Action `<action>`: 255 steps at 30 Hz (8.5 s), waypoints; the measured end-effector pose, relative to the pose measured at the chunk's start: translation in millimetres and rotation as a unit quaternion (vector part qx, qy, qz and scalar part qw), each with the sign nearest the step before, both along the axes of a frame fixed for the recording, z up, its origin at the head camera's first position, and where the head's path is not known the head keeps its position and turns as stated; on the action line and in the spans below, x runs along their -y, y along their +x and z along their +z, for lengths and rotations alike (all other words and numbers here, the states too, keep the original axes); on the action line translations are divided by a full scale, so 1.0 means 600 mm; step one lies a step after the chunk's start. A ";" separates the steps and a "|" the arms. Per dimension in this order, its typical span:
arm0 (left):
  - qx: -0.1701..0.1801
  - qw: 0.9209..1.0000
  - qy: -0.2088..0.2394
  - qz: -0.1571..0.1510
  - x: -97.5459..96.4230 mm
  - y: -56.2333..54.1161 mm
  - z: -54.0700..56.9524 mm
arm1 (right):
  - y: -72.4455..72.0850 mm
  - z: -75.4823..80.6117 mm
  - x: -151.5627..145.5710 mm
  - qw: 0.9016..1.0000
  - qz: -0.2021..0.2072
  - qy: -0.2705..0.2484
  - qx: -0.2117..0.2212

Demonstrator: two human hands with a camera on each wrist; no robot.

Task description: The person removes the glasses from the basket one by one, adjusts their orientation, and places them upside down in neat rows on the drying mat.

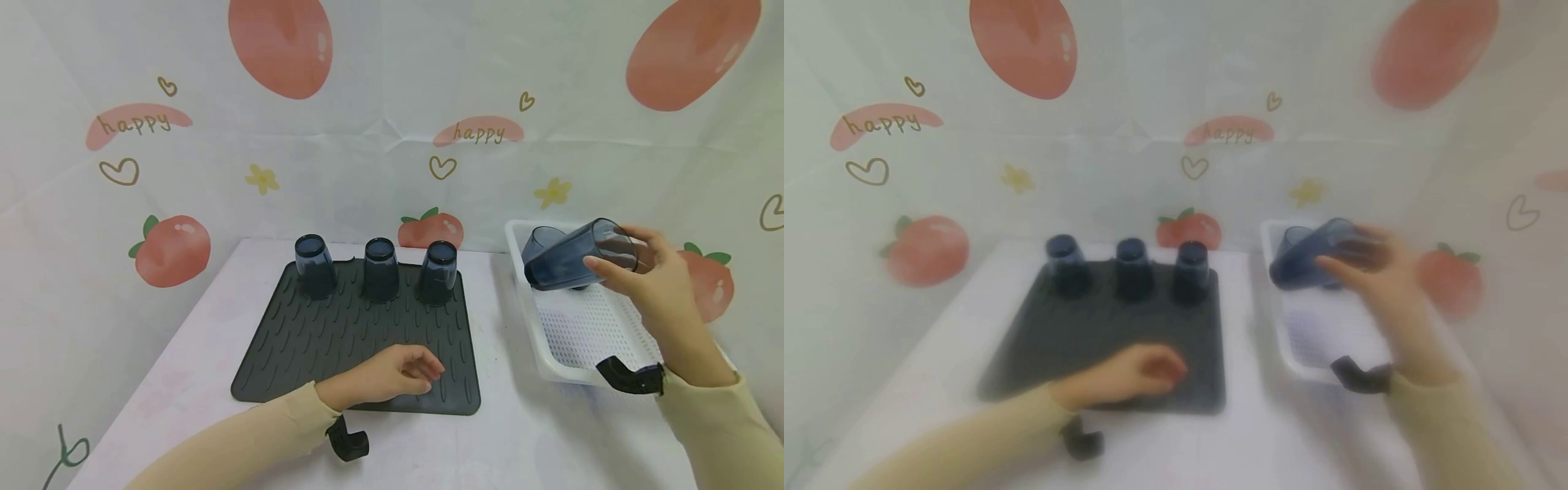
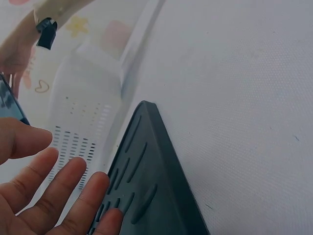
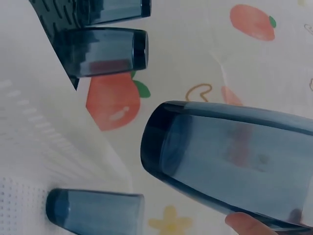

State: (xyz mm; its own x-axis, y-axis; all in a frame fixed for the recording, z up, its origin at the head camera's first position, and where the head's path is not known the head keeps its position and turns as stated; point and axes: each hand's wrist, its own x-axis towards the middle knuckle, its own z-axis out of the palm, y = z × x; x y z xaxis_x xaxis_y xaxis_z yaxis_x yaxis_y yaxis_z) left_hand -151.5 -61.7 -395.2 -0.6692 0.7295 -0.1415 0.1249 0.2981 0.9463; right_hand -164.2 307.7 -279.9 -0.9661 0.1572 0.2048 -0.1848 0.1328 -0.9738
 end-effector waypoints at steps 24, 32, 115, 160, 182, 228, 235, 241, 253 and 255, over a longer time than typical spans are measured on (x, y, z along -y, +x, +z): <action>-0.005 1.000 -0.005 -0.001 0.003 -0.007 -0.015 | 0.010 -0.031 0.062 0.987 0.086 -0.092 -0.101; -0.011 1.000 -0.007 -0.001 0.005 -0.007 -0.016 | 0.018 -0.042 0.081 0.990 0.094 -0.045 -0.098; -0.013 0.962 0.273 -0.002 -0.021 -0.033 0.044 | 0.065 -0.081 0.171 0.981 0.165 -0.057 -0.082; -0.005 0.938 0.344 0.047 -0.044 -0.022 0.031 | 0.064 -0.078 0.172 0.973 0.205 -0.084 -0.065; -0.011 0.922 0.385 0.040 -0.047 -0.027 0.018 | 0.063 -0.085 0.170 0.964 0.230 -0.115 -0.072; -0.063 0.917 0.380 0.104 0.022 -0.034 0.039 | 0.055 -0.090 0.142 0.919 0.371 0.126 0.037; -0.065 0.918 0.379 0.100 0.027 -0.038 0.034 | 0.054 -0.100 0.143 0.905 0.394 0.158 0.034; -0.073 0.915 0.380 0.111 0.032 -0.041 0.034 | 0.055 -0.103 0.144 0.883 0.426 0.180 0.077; -0.091 0.913 0.374 0.134 0.049 -0.042 0.045 | 0.061 -0.106 0.151 0.867 0.449 0.195 0.091; -0.099 0.915 0.366 0.138 0.053 -0.040 0.047 | 0.061 -0.105 0.151 0.868 0.448 0.194 0.093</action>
